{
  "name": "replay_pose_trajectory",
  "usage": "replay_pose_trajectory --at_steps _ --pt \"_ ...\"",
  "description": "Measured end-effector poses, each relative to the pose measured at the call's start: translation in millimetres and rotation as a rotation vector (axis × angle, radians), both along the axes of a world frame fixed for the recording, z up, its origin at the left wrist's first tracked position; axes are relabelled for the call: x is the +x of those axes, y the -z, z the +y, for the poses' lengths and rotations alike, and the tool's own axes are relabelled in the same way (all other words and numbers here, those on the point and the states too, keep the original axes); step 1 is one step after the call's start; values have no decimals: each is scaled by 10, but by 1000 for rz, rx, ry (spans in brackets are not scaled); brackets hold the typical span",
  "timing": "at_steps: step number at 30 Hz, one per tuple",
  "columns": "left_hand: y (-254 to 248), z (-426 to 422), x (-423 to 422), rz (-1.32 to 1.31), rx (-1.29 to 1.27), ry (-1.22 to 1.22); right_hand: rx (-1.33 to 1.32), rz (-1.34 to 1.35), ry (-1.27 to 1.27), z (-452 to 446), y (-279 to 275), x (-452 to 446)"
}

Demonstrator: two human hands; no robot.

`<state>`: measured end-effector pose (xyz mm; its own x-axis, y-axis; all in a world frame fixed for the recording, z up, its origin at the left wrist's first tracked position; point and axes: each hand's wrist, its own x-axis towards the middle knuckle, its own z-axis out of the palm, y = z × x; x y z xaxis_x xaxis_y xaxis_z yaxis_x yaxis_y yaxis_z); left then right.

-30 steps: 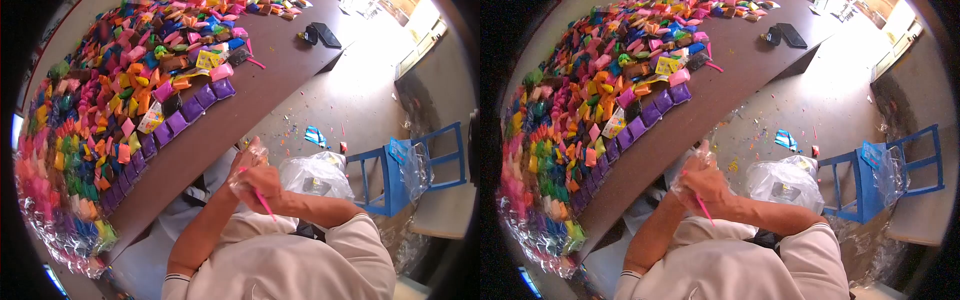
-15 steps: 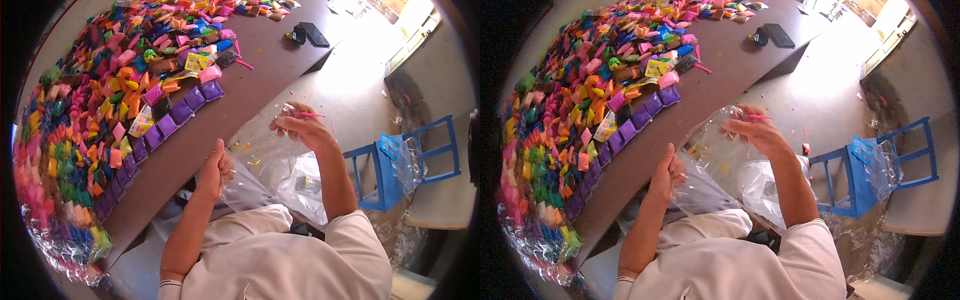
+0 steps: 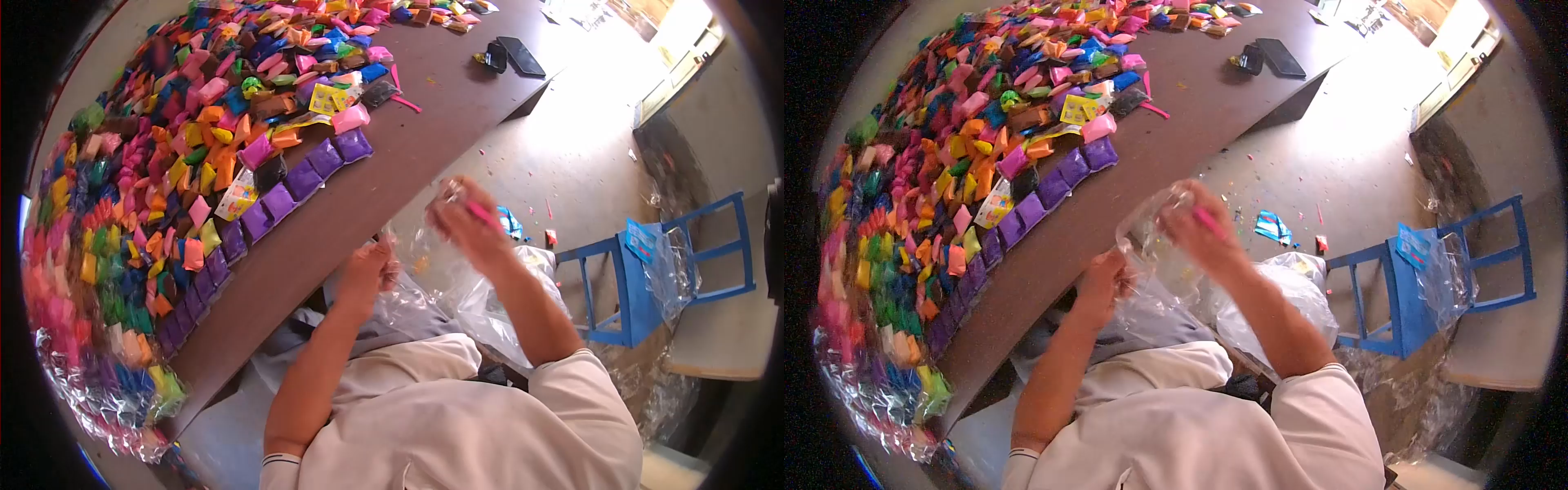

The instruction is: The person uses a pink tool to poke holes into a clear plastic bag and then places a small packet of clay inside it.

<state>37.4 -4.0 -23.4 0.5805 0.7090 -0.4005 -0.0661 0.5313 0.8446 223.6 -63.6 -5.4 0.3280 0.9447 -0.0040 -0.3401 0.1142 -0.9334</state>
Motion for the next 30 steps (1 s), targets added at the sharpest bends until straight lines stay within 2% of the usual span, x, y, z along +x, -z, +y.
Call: replay_pose_trajectory --at_steps 1,3,4,7,8,11,12,15,16,19,20,23,24,26,28,30 --pt "-22 -51 48 -24 -19 -8 18 -6 67 -24 88 -220" --pt "-30 -128 123 -134 -88 -33 421 -758 154 -106 68 -671" --pt "-11 -155 150 -221 -139 -50 288 -724 104 -254 -107 -797" --pt "369 -56 56 43 243 260 -163 -673 341 50 -126 -519" --pt "396 -52 78 87 341 317 -149 -659 459 162 -111 -444" --pt "73 -185 97 132 643 248 279 -889 539 -91 -196 -757" --pt "255 -180 139 67 634 202 300 -891 527 -128 -145 -749" --pt "293 -211 251 -30 373 50 142 -913 624 -7 27 -571" --pt "266 -184 290 -40 206 3 35 -813 665 95 69 -529" --pt "283 -137 203 -136 -192 -31 450 -969 433 -142 85 -927" --pt "290 -110 149 -177 -301 -25 421 -948 344 -214 71 -990" --pt "219 -138 230 16 -274 -141 46 -888 455 61 266 -678" --pt "178 -147 266 28 -252 -125 -35 -790 442 56 183 -680" --pt "297 -95 158 -175 -295 13 247 -906 302 -237 57 -893" --pt "239 -109 152 -95 -152 13 437 -968 224 -296 144 -900" --pt "130 -144 206 -34 -251 -75 231 -872 343 -196 192 -775"
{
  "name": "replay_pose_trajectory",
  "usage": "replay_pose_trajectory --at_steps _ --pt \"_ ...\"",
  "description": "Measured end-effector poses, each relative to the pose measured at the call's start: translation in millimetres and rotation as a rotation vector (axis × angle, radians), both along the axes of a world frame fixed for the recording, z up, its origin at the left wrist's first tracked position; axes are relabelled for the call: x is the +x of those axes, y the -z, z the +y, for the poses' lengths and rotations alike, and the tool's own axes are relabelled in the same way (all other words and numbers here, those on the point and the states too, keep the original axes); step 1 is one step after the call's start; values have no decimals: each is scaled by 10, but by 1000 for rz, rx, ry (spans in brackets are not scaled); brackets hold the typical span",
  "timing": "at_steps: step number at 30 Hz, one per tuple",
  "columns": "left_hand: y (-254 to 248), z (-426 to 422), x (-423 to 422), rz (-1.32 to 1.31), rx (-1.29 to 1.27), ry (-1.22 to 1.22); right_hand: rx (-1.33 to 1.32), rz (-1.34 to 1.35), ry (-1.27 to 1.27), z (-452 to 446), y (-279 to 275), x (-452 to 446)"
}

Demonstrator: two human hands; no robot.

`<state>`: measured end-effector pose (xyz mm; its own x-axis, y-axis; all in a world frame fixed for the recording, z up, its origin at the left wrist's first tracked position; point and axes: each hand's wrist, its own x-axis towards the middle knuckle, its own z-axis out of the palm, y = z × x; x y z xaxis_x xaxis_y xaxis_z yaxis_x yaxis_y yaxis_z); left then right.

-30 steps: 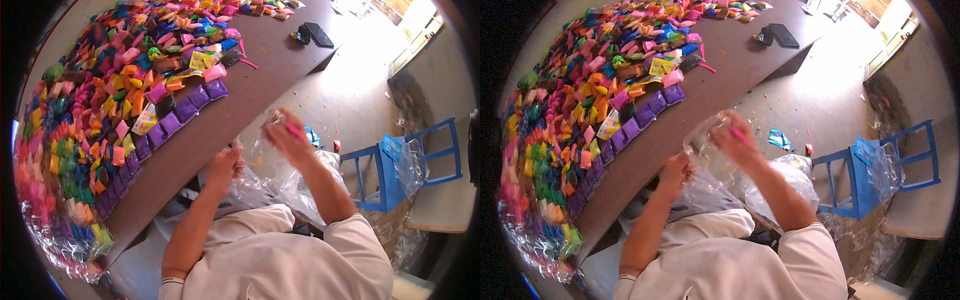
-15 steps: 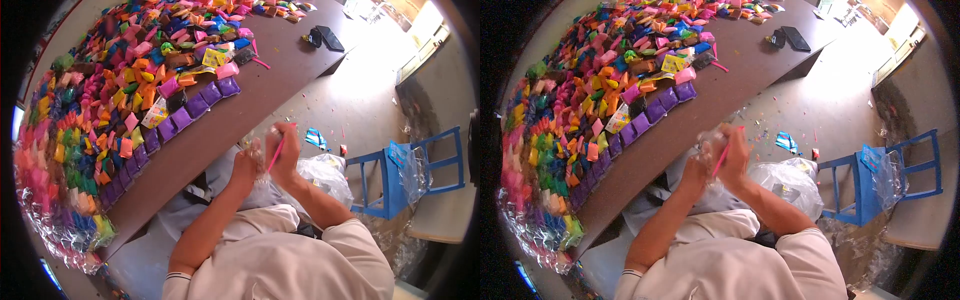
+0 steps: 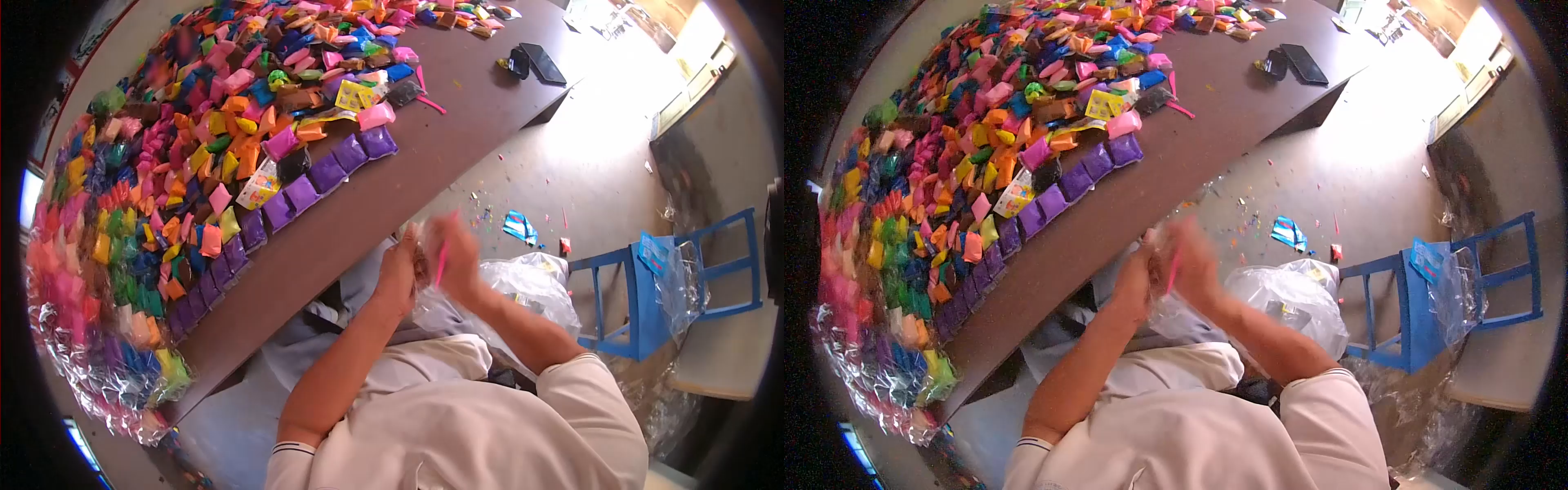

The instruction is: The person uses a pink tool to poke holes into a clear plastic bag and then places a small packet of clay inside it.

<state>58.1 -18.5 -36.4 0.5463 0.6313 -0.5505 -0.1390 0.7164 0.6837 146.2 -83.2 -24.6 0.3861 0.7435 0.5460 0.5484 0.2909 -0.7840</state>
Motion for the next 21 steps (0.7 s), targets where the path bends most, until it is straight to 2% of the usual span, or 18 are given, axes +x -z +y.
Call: replay_pose_trajectory --at_steps 2,3,5,6,7,8,10,12,15,16,21 --pt "-222 -21 188 106 -50 -67 -107 132 164 168 -15 155" --pt "-126 43 156 74 -33 7 86 -117 77 7 24 22" --pt "184 163 -23 27 -2 165 31 -165 -346 -222 -113 -113" --pt "216 136 20 93 -14 47 36 -193 -207 -45 195 37" --pt "121 121 41 30 -47 15 32 -215 -69 132 506 186" --pt "-66 89 71 -35 -84 -17 -26 -124 130 341 580 419" --pt "-305 55 88 -149 -115 19 -246 863 4 536 101 932" --pt "-363 173 22 -150 -109 37 -202 966 -88 483 -195 1056" --pt "-442 353 -13 -121 -60 -37 -356 986 -239 364 -538 1235" --pt "-456 386 -15 -110 -39 -92 -347 998 -286 384 -442 1333" --pt "-317 363 -184 -156 -19 -63 -423 989 -450 297 -473 1412"
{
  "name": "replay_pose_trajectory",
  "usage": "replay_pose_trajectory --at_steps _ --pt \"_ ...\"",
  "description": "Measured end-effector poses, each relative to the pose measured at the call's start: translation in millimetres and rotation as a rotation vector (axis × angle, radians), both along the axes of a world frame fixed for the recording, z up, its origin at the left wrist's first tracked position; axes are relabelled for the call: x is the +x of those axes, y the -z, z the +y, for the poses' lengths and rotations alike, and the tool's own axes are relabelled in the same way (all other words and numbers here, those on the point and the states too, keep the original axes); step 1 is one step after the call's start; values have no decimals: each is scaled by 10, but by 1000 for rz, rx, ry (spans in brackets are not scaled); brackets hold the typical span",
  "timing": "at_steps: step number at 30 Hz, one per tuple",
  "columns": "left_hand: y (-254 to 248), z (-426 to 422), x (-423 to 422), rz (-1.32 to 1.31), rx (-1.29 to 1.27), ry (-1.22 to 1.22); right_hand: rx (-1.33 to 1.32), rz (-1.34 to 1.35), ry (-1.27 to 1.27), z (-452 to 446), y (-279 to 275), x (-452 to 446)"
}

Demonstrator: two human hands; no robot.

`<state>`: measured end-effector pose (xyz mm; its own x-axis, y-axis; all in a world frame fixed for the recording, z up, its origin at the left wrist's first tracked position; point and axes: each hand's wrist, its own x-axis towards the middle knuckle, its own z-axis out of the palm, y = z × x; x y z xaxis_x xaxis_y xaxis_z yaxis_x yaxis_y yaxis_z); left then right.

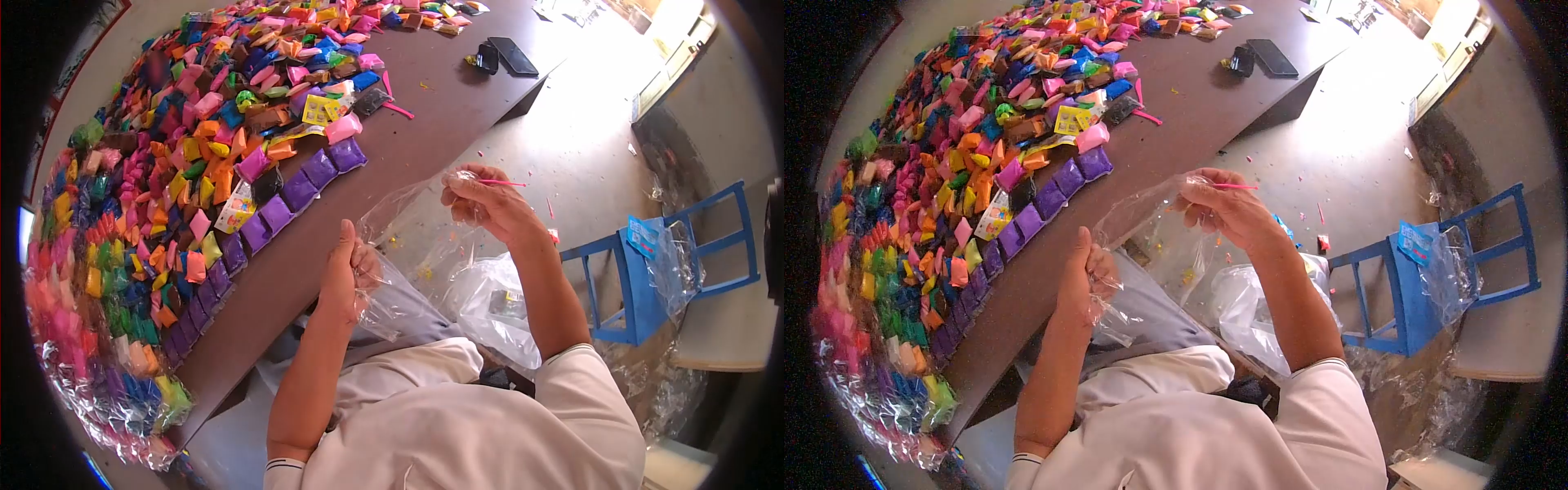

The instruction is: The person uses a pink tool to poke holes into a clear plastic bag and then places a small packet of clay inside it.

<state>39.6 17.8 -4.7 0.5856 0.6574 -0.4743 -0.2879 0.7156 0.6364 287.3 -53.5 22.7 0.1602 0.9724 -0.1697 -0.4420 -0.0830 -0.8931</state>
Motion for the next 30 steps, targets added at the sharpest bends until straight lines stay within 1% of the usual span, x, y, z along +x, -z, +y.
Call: replay_pose_trajectory --at_steps 4,7,10,13,16,17,19,20,21,23,24,25,26,27,28,29,30 --pt "46 31 -25 20 -79 -75 3 8 -20 23 32 -19" --pt "12 36 -40 1 -49 -89 -20 -25 14 25 -52 -63" --pt "-101 36 -53 33 -34 -101 -16 -414 -21 0 -25 15" --pt "-47 39 -118 5 42 -67 85 -349 -259 -169 -158 -67" --pt "-45 -19 -12 91 52 -61 52 -771 219 -59 0 -80" --pt "-52 -55 68 150 86 -99 57 -664 302 -34 16 -140" --pt "-37 -109 182 268 144 -203 157 -843 -20 -115 -158 -272" --pt "-9 -109 140 255 143 -201 195 -911 -187 -169 -177 -347" --pt "14 -92 106 244 145 -186 205 -1066 -128 -106 44 -238" --pt "-10 -23 83 224 179 -106 67 -849 88 -56 85 30" --pt "-22 -11 40 222 198 -64 -78 -1087 90 -70 -202 88" --pt "-3 -54 -10 231 203 -25 42 -984 12 -90 -144 139" --pt "27 -134 -40 236 190 -49 37 -963 -57 -171 -101 119" --pt "23 -120 18 225 205 -72 54 -958 -107 -173 -201 129" --pt "7 -78 100 204 224 -95 75 -961 -154 -148 -286 182" --pt "-13 -94 131 226 250 -93 159 -1048 -124 -110 -239 279" --pt "-52 -117 154 246 275 -95 143 -1057 -140 -125 -268 309"
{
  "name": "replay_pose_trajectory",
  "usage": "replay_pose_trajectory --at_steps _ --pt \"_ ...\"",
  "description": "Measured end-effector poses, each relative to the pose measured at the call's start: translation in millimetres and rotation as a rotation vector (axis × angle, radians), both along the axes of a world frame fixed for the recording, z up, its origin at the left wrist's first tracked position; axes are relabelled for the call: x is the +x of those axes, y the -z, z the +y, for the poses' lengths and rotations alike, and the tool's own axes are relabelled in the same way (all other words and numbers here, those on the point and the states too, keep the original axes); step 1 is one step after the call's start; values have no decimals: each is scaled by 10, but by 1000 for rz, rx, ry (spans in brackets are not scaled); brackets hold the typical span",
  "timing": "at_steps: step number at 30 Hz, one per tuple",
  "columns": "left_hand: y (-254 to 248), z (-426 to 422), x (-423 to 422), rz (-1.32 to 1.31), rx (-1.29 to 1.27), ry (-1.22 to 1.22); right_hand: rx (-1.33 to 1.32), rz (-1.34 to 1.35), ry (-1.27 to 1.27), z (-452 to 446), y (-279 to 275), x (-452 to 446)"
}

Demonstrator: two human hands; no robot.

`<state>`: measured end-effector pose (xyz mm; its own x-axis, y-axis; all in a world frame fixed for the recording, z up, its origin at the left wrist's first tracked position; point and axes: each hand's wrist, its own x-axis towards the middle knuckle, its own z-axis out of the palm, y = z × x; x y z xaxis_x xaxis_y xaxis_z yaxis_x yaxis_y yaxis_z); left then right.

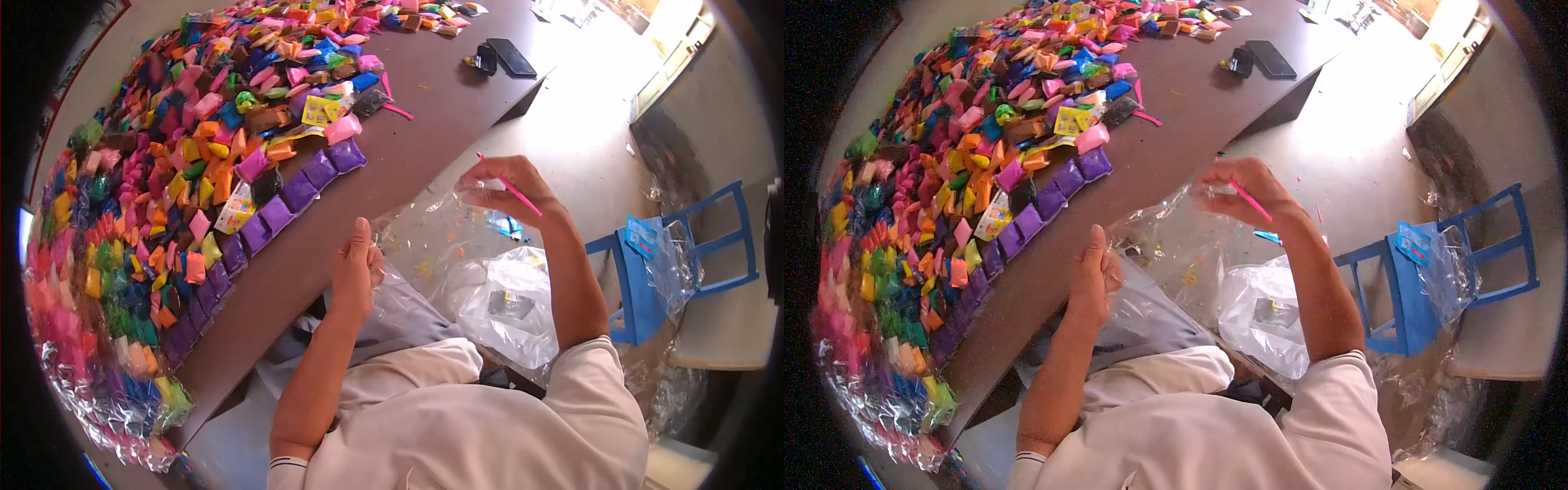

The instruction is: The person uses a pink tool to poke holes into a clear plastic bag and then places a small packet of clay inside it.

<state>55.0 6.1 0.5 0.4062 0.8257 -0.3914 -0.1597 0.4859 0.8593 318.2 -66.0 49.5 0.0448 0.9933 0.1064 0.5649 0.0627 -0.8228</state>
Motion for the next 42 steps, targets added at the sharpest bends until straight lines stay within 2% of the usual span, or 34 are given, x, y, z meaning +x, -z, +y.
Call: replay_pose_trajectory --at_steps 2,3,6,7,10,11,15,18,22,23,26,30,31,35,38,39,42 --pt "-77 9 19 34 56 -12 -31 -18 -24 25 -122 2" --pt "-113 31 10 52 86 -13 -140 -190 -95 57 -174 -14" --pt "-263 98 51 93 284 0 -81 -251 11 2 -332 56" --pt "-292 90 54 108 358 -8 62 -75 79 -114 -500 -22" --pt "-425 118 134 81 517 -28 299 -212 -23 -61 -409 -120" --pt "-483 113 144 111 603 -22 205 -367 -62 41 -288 -36" --pt "-641 245 103 172 861 -71 632 -291 152 -168 -600 -75" --pt "-674 333 145 236 1068 -74 659 -460 89 37 -427 32" --pt "-810 355 198 275 1227 -100 907 -380 223 -10 -606 18" --pt "-772 397 229 213 1167 -137 789 -336 221 6 -527 18" --pt "-857 424 265 120 910 -217 601 90 328 105 -345 149" --pt "-881 491 206 9 688 -223 451 283 428 92 -365 194" --pt "-861 505 199 26 661 -222 408 326 369 99 -351 193" --pt "-662 520 174 37 609 -195 197 496 402 116 -441 7" --pt "-643 480 186 57 577 -192 36 109 348 280 -264 -50" --pt "-646 465 197 72 560 -195 9 87 342 336 -245 -69" --pt "-626 471 122 105 594 -177 393 518 296 324 -279 -110"
